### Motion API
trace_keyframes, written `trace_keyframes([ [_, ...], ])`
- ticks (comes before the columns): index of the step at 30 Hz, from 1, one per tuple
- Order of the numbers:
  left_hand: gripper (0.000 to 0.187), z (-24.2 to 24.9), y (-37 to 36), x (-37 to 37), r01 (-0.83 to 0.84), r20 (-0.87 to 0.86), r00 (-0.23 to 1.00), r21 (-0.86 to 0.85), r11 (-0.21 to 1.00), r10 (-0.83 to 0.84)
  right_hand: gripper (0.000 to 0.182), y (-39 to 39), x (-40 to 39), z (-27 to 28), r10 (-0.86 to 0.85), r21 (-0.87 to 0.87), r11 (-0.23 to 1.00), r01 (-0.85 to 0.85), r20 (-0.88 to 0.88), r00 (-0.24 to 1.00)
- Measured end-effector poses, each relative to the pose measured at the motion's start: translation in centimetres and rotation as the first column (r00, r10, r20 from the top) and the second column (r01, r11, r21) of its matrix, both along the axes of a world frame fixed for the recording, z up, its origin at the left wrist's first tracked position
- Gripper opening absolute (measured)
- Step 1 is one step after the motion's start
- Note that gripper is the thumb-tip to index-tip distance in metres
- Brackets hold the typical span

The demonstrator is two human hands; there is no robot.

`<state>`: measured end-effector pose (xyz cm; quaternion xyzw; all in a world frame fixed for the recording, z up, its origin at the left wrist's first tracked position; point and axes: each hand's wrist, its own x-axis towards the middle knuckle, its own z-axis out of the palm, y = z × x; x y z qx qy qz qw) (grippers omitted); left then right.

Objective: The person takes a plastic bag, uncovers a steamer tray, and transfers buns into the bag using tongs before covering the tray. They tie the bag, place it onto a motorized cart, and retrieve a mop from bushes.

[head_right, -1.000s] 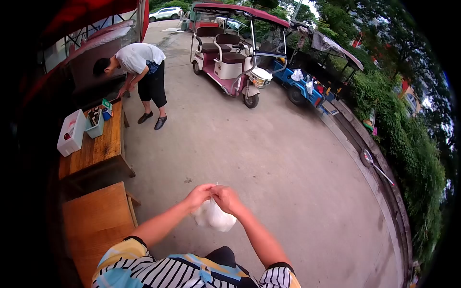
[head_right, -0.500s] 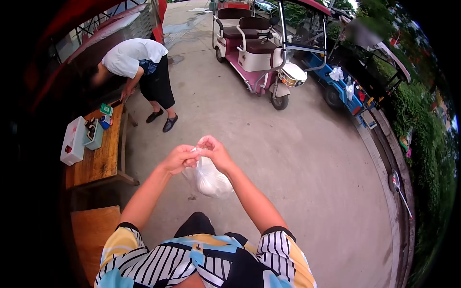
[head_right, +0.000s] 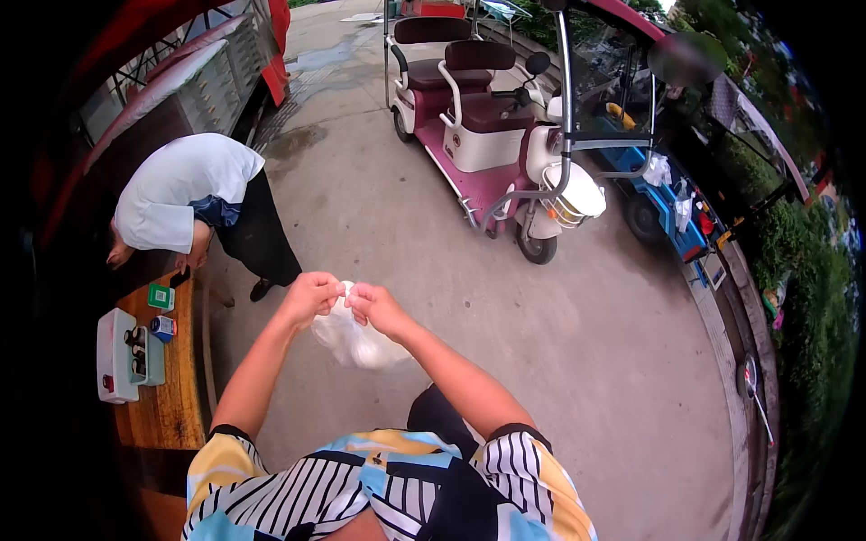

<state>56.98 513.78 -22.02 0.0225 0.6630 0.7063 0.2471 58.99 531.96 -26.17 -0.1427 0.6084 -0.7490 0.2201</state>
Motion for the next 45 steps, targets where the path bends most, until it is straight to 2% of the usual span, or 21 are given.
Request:
trace_keyframes([
  [2,0.009,0.5,1.3,-7.2,-0.099,-0.126,0.988,-0.082,0.992,0.089,0.011,1.3,-8.8,0.2,0.060,0.066,0.996,-0.056,-0.071,0.996],
  [3,0.009,-0.6,2.0,-10.7,-0.145,-0.269,0.958,-0.157,0.977,0.099,0.010,1.5,-12.9,-0.1,0.078,0.108,0.992,-0.065,-0.122,0.989],
  [5,0.009,-2.3,3.3,-17.9,-0.252,-0.524,0.850,-0.299,0.920,0.062,0.009,2.7,-20.5,-1.0,0.070,0.154,0.987,-0.049,-0.132,0.989],
  [6,0.009,-2.6,4.1,-21.2,-0.334,-0.627,0.779,-0.417,0.845,-0.002,0.009,3.0,-24.4,-0.8,0.036,0.153,0.988,-0.019,-0.107,0.994],
  [7,0.008,-2.5,4.6,-24.1,-0.359,-0.739,0.667,-0.434,0.826,-0.098,0.009,3.4,-27.9,-0.5,-0.001,0.155,0.988,0.013,-0.073,0.997],
  [9,0.008,-1.3,6.0,-31.1,-0.426,-0.893,0.361,-0.414,0.804,-0.269,0.009,5.1,-36.4,-0.1,0.072,0.110,0.992,-0.064,-0.074,0.995],
  [10,0.007,-1.0,6.2,-34.1,-0.372,-0.851,0.425,-0.475,0.797,-0.309,0.010,5.6,-40.0,-0.3,0.094,0.077,0.993,-0.089,-0.067,0.993],
  [13,0.008,-0.5,7.1,-44.0,-0.320,-0.846,0.445,-0.457,0.830,-0.294,0.009,7.0,-49.9,-0.8,0.132,0.039,0.991,-0.130,-0.040,0.990],
  [16,0.007,-1.4,7.8,-55.6,-0.203,-0.760,0.586,-0.473,0.857,-0.281,0.010,8.2,-60.5,-2.2,0.084,0.058,0.995,-0.083,-0.020,0.996],
  [19,0.007,-4.2,8.8,-68.3,0.077,-0.575,0.692,-0.542,0.837,-0.436,0.009,10.3,-69.3,-3.9,-0.059,0.106,0.993,0.059,-0.005,0.998],
  [20,0.009,-5.4,9.1,-72.9,0.302,-0.377,0.812,-0.382,0.873,-0.446,0.009,11.0,-72.4,-5.0,-0.097,0.085,0.992,0.095,0.012,0.995],
  [21,0.010,-6.9,9.6,-76.8,0.458,-0.139,0.868,-0.151,0.876,-0.478,0.008,11.8,-74.6,-6.1,-0.123,0.071,0.990,0.119,0.044,0.991],
  [22,0.012,-8.5,10.2,-80.3,0.525,0.103,0.838,0.113,0.844,-0.535,0.008,12.7,-76.6,-7.1,-0.148,0.054,0.988,0.144,0.076,0.986],
  [26,0.014,-12.7,16.5,-91.2,0.437,0.375,0.684,0.476,0.763,-0.626,0.009,16.7,-84.0,-10.8,-0.450,0.032,0.890,0.456,0.234,0.862],
  [29,0.016,-16.9,23.2,-96.6,0.334,0.547,0.587,0.507,0.794,-0.596,0.020,21.1,-86.8,-13.7,-0.628,0.035,0.758,0.651,0.309,0.714],
  [32,0.021,-22.1,29.6,-100.8,0.275,0.561,0.462,0.646,0.712,-0.687,0.036,25.4,-89.0,-17.2,-0.783,0.032,0.587,0.809,0.276,0.558],
  [34,0.027,-23.4,33.7,-102.9,0.214,0.599,0.438,0.654,0.725,-0.670,0.032,28.8,-89.7,-20.2,-0.873,0.078,0.387,0.919,0.352,0.338],
  [35,0.027,-24.4,35.5,-103.6,0.191,0.623,0.394,0.664,0.723,-0.676,0.030,29.5,-88.4,-21.7,-0.897,0.121,0.252,0.960,0.403,0.185],
  [38,0.027,-27.3,41.0,-105.7,0.261,0.629,0.423,0.605,0.752,-0.653,0.028,30.8,-85.4,-26.0,-0.843,0.235,0.078,0.969,0.535,-0.062],
  [42,0.027,-31.1,47.2,-107.3,0.321,0.636,0.400,0.577,0.751,-0.660,0.028,28.6,-82.0,-29.9,-0.804,0.555,0.132,0.822,0.545,-0.239],
  [45,0.027,-32.9,52.5,-108.8,0.343,0.594,0.430,0.590,0.731,-0.680,0.028,27.3,-81.3,-31.0,-0.797,0.642,0.162,0.749,0.533,-0.285],
])
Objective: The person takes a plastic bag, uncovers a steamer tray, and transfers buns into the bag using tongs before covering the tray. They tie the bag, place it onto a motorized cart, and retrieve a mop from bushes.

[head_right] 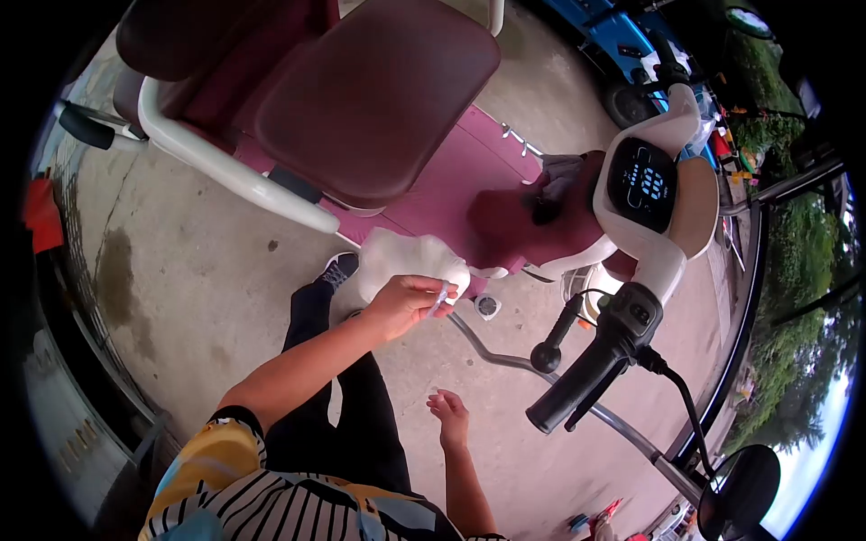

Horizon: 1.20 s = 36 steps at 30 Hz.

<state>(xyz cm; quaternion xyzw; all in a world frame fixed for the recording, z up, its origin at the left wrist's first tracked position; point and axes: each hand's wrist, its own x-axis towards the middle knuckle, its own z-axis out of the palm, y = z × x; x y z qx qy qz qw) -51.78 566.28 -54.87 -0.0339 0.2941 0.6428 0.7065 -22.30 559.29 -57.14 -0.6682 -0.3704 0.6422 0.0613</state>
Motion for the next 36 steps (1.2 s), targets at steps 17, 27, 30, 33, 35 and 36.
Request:
trace_keyframes([
  [17,0.022,-4.9,23.9,-5.6,-0.095,-0.302,0.947,0.065,0.993,0.110,0.037,-1.8,-6.0,0.3,-0.136,-0.269,0.949,0.164,0.122,0.983],
  [27,0.017,-6.3,29.8,-4.3,0.083,-0.469,0.882,0.250,0.965,0.046,0.029,-1.0,-8.0,-0.9,-0.212,-0.346,0.903,0.254,0.153,0.965],
  [30,0.020,-6.0,30.4,-4.2,0.115,-0.611,0.788,0.273,0.955,0.080,0.028,-0.4,-8.5,-0.6,-0.224,-0.341,0.902,0.265,0.155,0.962],
  [33,0.024,-5.1,30.3,-4.4,0.198,-0.836,0.540,0.241,0.950,0.099,0.028,-0.3,-8.5,-0.5,-0.237,-0.332,0.902,0.277,0.156,0.959],
  [35,0.024,-5.0,30.5,-4.1,0.173,-0.887,0.436,0.247,0.953,0.151,0.028,-0.3,-8.4,-0.7,-0.237,-0.337,0.898,0.282,0.167,0.957],
  [36,0.025,-5.0,30.6,-3.9,0.160,-0.908,0.381,0.252,0.954,0.176,0.028,-0.2,-8.3,-0.8,-0.236,-0.338,0.897,0.283,0.173,0.956],
])
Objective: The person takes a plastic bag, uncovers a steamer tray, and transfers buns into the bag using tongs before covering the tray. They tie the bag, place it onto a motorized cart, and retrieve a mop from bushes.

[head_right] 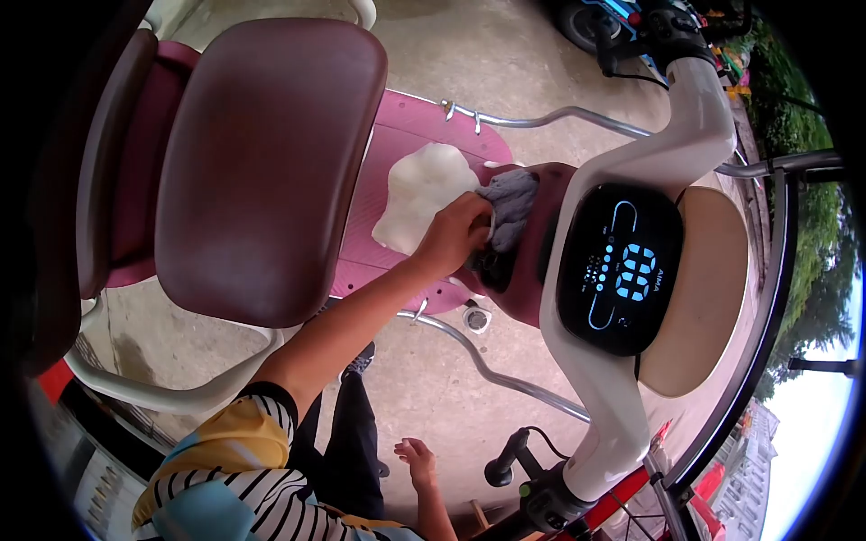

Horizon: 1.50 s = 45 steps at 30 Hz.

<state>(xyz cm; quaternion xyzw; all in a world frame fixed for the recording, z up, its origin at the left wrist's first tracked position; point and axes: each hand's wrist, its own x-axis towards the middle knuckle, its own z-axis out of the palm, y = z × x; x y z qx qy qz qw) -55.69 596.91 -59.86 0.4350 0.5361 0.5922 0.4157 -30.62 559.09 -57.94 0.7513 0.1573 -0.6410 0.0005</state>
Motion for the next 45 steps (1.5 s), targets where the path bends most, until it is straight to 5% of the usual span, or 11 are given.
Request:
trace_keyframes([
  [9,0.018,0.7,0.6,0.1,0.030,-0.367,0.930,-0.009,1.000,-0.031,0.030,1.4,-0.4,0.1,-0.007,0.028,1.000,0.008,-0.009,1.000],
  [18,0.026,-2.9,0.1,-0.4,0.133,0.124,0.982,0.080,0.988,-0.143,0.031,1.9,0.0,0.1,-0.039,0.035,0.999,0.039,0.017,0.999],
  [24,0.028,-4.7,0.1,-0.4,0.218,0.498,0.841,0.048,0.975,-0.212,0.032,0.1,-0.1,0.0,-0.044,0.073,0.996,0.044,-0.001,0.999],
  [27,0.034,-3.7,-0.9,-0.8,0.090,0.041,0.995,0.120,0.989,-0.095,0.032,-0.8,-0.5,0.0,-0.043,0.074,0.996,0.043,-0.004,0.999],
  [32,0.043,-5.5,-9.1,-0.1,-0.271,-0.063,0.962,-0.121,0.955,0.265,0.030,-2.1,-1.0,0.7,0.018,0.167,0.986,-0.019,0.007,1.000],
  [36,0.037,-7.7,-20.3,1.1,-0.110,-0.127,0.989,-0.250,0.962,0.080,0.024,-4.3,0.9,-0.6,0.114,0.264,0.955,-0.137,0.100,0.988],
  [39,0.031,-8.5,-28.5,1.4,0.017,-0.203,0.976,-0.267,0.964,-0.073,0.023,-6.3,2.8,-1.9,0.249,0.217,0.918,-0.333,0.339,0.907],
  [45,0.026,-8.7,-39.2,4.0,0.106,-0.538,0.813,-0.242,0.964,-0.224,0.029,-14.7,9.1,-1.0,0.294,0.336,0.792,-0.509,0.520,0.802],
])
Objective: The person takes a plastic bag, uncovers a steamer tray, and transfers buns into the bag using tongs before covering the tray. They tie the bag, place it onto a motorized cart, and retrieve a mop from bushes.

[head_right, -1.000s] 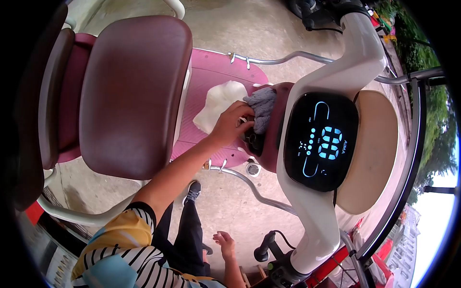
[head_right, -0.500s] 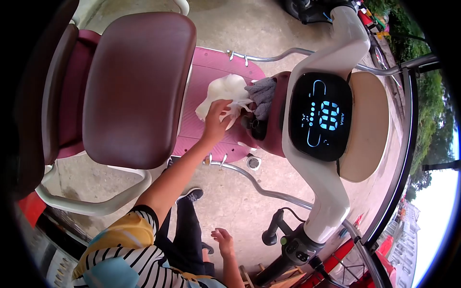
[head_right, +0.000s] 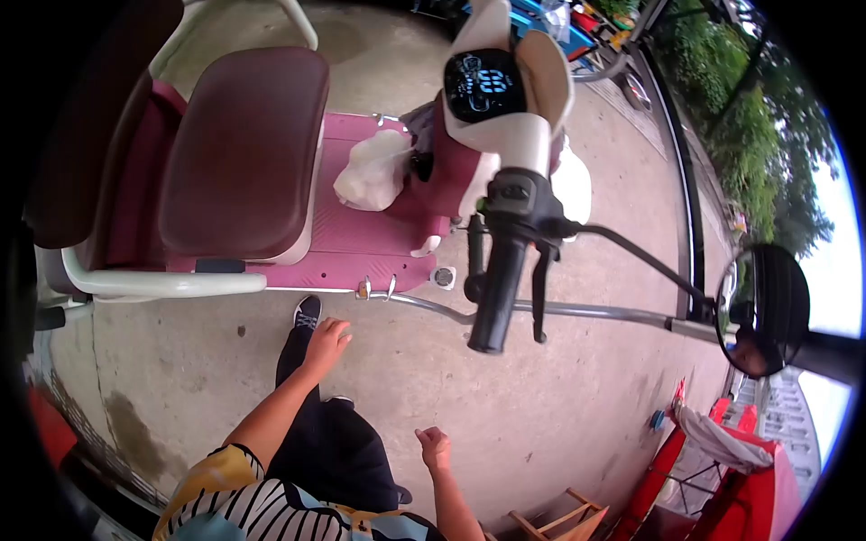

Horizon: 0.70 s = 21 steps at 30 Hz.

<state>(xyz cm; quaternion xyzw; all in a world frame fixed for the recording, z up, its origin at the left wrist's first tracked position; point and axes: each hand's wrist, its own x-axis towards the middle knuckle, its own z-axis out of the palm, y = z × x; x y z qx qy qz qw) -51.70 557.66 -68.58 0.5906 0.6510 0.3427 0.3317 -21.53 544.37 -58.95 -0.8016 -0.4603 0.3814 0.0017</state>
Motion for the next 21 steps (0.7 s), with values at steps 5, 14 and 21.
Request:
trace_keyframes([
  [5,0.030,4.1,-5.0,5.0,0.346,-0.171,0.922,-0.038,0.937,-0.348,0.022,-11.7,12.0,0.3,-0.147,0.114,0.984,0.136,0.100,0.984],
  [14,0.033,2.9,-7.2,-3.7,0.175,-0.473,0.772,-0.485,0.857,-0.425,0.015,-23.7,23.0,2.8,-0.849,0.055,0.467,0.883,-0.253,0.465],
  [21,0.042,7.3,-6.5,-4.7,0.161,-0.302,-0.164,-0.948,0.276,-0.939,0.011,-17.4,31.9,2.1,-0.853,0.018,0.382,0.924,-0.378,0.360],
])
